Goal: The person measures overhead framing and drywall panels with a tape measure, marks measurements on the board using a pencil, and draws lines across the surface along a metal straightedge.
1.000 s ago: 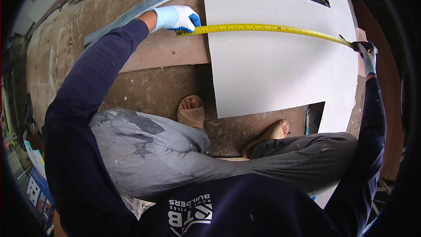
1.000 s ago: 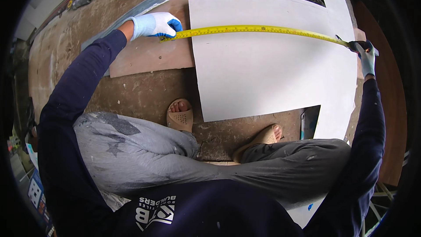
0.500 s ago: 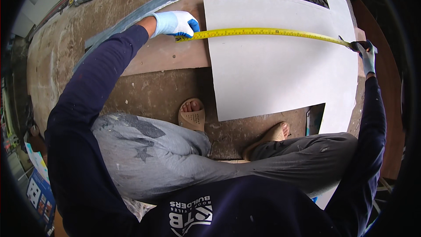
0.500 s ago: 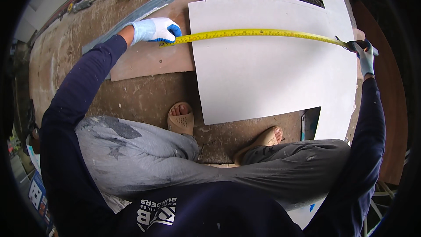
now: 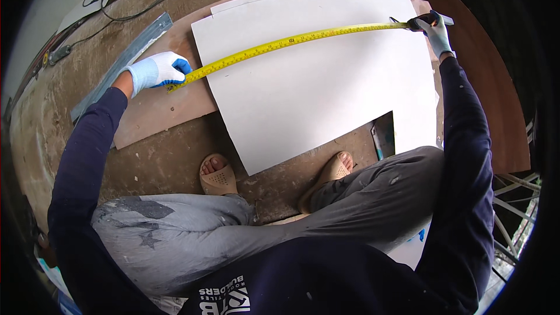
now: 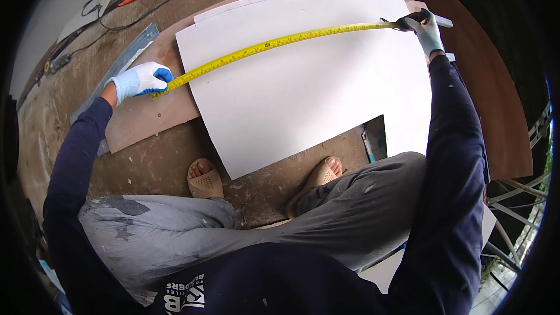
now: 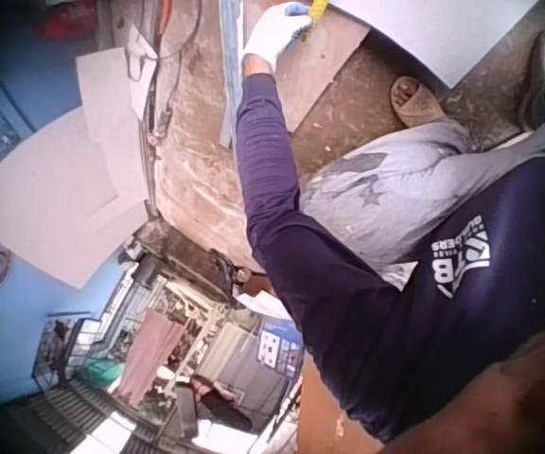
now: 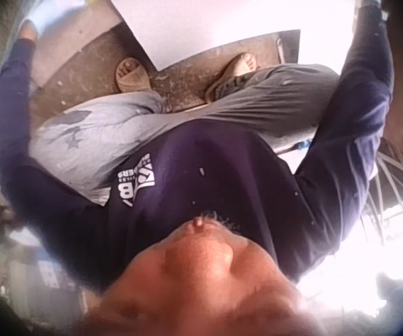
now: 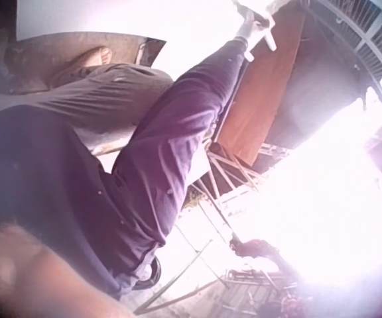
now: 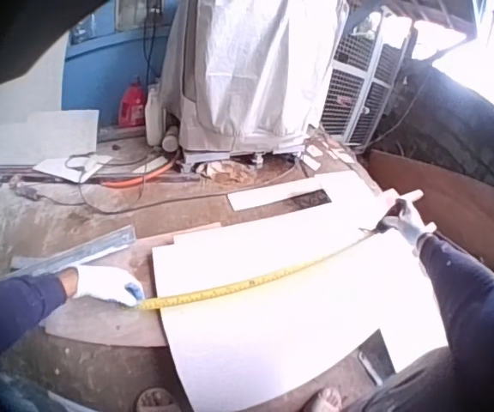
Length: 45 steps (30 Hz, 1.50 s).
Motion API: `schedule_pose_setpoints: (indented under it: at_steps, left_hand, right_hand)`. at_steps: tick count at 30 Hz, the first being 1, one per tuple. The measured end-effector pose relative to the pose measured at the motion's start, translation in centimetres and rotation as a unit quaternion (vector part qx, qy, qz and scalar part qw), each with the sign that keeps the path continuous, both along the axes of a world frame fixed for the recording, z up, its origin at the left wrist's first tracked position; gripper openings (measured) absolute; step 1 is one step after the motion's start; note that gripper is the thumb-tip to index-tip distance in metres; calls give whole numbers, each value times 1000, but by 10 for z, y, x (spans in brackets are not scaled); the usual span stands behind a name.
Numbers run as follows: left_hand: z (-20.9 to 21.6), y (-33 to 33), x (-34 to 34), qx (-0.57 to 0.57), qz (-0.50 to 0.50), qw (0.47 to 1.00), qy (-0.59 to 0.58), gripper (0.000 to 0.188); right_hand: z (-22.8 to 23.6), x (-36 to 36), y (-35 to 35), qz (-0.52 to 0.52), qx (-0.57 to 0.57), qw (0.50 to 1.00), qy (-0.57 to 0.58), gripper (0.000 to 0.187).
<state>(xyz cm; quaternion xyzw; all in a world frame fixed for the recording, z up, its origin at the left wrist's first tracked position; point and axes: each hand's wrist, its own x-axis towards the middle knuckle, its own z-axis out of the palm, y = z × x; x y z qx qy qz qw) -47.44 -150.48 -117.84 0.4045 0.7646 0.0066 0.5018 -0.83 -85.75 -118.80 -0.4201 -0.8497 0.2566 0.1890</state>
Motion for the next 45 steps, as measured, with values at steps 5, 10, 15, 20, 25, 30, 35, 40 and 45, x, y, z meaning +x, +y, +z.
schedule_pose_setpoints:
  at_steps: [5, 10, 15, 20, 25, 30, 35, 40, 45]
  left_hand:
    - [-8, 1, -1, 66, -29, 997, -40, 31]
    - [-11, 1, -1, 59, -26, 997, -29, 31]
    - [-4, 4, 6, 52, -23, 998, -21, 31]
    - [-4, 7, 5, 39, -24, 999, -11, 32]
    - [-15, 4, -4, 73, -37, 996, -42, 29]
    - [-3, -7, -6, 50, -12, 998, -41, 29]
    - [-4, 1, 0, 45, 5, 999, -29, 28]
    - [0, 5, 4, 33, -4, 999, -21, 26]
    - [2, 14, 7, 46, -23, 999, -18, 23]
  right_hand:
    - [5, 8, 5, 12, -23, 999, 19, 71]
    - [-5, 14, 23, 5, -2, 1000, 23, 70]
    - [-14, 15, 32, 27, -32, 997, 61, 70]
    - [-10, 19, 34, 33, -39, 996, 71, 64]
    - [-4, 13, 14, 29, -14, 999, 42, 68]
    - [-5, -11, -18, 9, -19, 998, 65, 71]
    - [6, -6, -15, -12, 44, 999, 20, 56]
    - [4, 0, -5, -6, 115, 993, -5, 67]
    - [8, 11, 9, 8, 105, 994, -22, 75]
